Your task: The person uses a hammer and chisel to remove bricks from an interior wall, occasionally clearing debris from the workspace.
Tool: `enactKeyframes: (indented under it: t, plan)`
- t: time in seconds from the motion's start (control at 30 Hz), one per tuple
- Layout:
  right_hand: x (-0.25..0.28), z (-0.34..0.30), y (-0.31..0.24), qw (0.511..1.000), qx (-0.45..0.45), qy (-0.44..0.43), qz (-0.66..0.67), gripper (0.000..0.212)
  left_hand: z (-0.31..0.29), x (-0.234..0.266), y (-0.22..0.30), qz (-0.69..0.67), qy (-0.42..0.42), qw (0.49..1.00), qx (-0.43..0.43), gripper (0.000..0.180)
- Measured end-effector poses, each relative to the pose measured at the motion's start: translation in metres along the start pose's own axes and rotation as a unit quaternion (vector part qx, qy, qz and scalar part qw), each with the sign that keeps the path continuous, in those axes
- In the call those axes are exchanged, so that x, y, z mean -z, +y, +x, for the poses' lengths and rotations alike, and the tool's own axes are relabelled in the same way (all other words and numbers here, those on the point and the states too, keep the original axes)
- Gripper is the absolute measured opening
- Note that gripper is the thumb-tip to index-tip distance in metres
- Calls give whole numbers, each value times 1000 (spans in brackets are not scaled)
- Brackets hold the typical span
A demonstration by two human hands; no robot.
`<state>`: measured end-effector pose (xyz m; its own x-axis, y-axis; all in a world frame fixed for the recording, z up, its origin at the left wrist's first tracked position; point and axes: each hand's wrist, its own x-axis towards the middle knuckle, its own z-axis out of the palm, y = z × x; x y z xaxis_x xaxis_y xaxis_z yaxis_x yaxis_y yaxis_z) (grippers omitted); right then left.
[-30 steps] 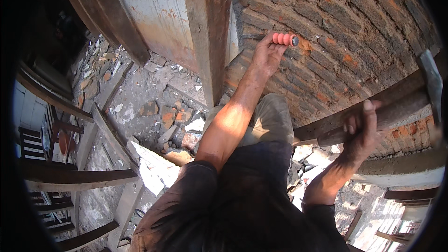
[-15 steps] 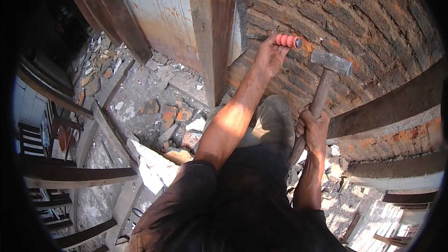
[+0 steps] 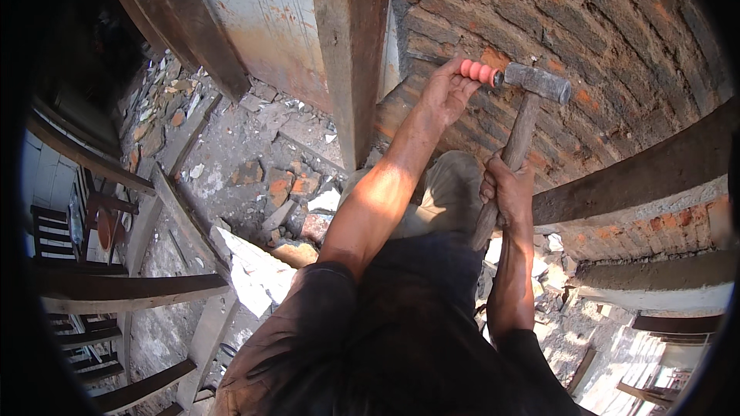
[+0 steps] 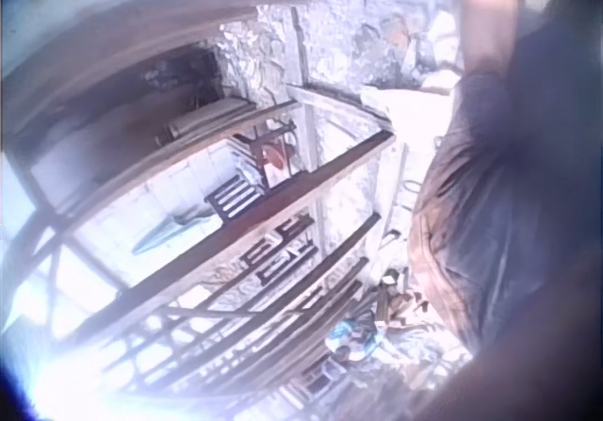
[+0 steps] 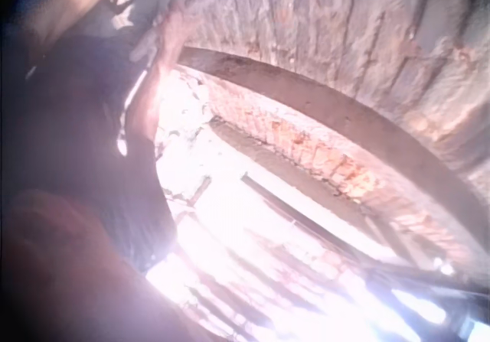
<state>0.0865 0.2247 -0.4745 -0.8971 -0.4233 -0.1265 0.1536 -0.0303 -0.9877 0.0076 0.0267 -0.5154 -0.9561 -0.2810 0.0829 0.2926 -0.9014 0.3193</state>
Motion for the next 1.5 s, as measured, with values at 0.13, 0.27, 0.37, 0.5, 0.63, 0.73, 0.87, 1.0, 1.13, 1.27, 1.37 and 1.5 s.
enactKeyframes:
  t: [0.13,0.27,0.37,0.5,0.63,0.73,0.87,1.0,1.13,1.27,1.37,1.5]
  plan:
    - [9,-28,-25,999,43,10,13,13,-8,0,-1,-8,17,1000,-2,30]
    - [28,-57,-82,957,266,112,3,15,-11,-9,-1,-12,30,999,-17,25]
    - [44,-56,-121,896,412,113,125,13,-5,3,-2,-34,-12,999,-32,24]
    - [15,-20,-59,890,388,170,169,12,-2,-3,-8,-34,-9,999,-37,22]
    - [1,-1,19,1000,-16,5,7,13,-3,-8,-7,-30,-4,999,-37,21]
    - [12,-21,1,1000,5,0,-22,13,-1,-2,2,-21,0,999,-44,21]
    - [27,-58,-74,976,201,77,28,12,-4,-4,2,-20,-3,999,-40,21]
    - [57,-58,-135,878,436,134,142,21,-4,-9,-2,-24,4,999,-25,22]
    - [18,-14,-62,895,386,172,143,17,-8,-17,0,-6,20,999,-35,23]
    - [10,-4,8,999,-33,-12,28,12,-5,-8,-3,-24,41,998,-39,23]
    - [14,-26,-3,999,17,4,28,14,-1,-3,-1,-24,13,999,-46,22]
    - [31,-58,-69,968,231,93,42,13,-5,-10,4,-16,29,998,-47,22]
